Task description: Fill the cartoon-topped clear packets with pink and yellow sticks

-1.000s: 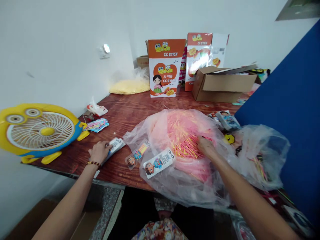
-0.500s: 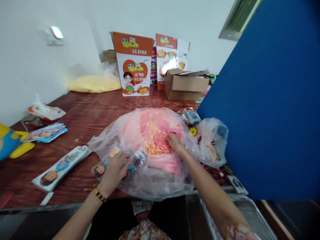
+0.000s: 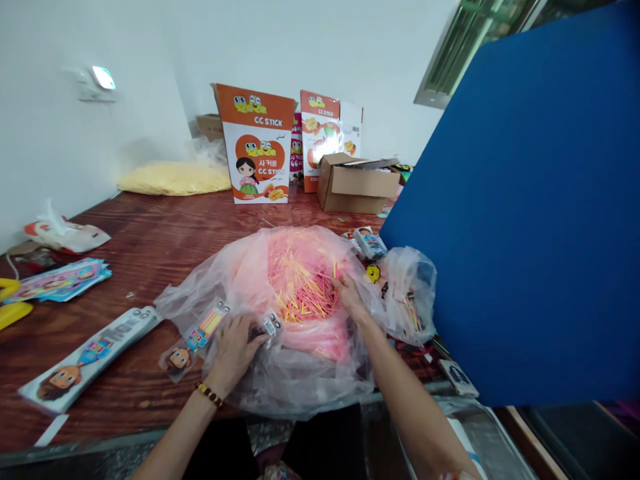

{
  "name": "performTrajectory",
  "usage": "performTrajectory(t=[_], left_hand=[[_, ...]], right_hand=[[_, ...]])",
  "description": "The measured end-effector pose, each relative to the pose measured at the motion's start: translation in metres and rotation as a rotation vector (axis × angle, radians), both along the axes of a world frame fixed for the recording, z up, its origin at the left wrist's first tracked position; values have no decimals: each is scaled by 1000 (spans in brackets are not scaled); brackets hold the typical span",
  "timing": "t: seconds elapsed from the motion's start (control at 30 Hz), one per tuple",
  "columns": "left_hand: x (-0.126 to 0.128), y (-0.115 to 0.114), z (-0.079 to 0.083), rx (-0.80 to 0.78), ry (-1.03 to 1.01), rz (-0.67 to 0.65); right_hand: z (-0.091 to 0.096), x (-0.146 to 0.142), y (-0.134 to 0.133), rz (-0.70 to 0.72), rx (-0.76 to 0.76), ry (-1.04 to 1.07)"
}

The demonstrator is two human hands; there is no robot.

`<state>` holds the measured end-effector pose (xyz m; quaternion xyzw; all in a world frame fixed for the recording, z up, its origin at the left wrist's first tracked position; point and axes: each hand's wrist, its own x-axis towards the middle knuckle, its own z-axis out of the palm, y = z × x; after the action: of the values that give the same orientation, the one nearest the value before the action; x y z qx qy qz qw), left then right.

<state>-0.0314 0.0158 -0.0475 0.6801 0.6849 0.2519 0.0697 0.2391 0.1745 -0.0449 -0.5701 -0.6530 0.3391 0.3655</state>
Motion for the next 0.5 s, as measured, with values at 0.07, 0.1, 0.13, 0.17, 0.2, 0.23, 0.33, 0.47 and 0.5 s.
performTrajectory(t=[0.07,0.1,0.13,0.17,0.2,0.23,0.33,0.47,0.5], left_hand=[[1,0,-1,9,-2,-11],[2,0,-2,30,3,-18],[2,-1,-2,59,11,-28],[3,-3,-1,87,20,-51],[4,-5,-1,106,28,-89],[5,-7,-1,116,35,-130],[6,-11,0,117,68,-178],[5,-10,3,117,198,-10],[5,-10,3,110,224,15]], right_hand=[[-5,3,1,-23,2,-41],[-7,4,1,-23,-3,-75],[-8,5,2,-21,-8,-111],[-9,5,4,-19,-16,-143],[-9,5,6,-21,-24,-172],[-9,4,8,-25,-31,-205],[-3,0,19,-53,-61,-327],[1,-16,29,-50,-165,-490],[0,-20,30,-41,-190,-519]])
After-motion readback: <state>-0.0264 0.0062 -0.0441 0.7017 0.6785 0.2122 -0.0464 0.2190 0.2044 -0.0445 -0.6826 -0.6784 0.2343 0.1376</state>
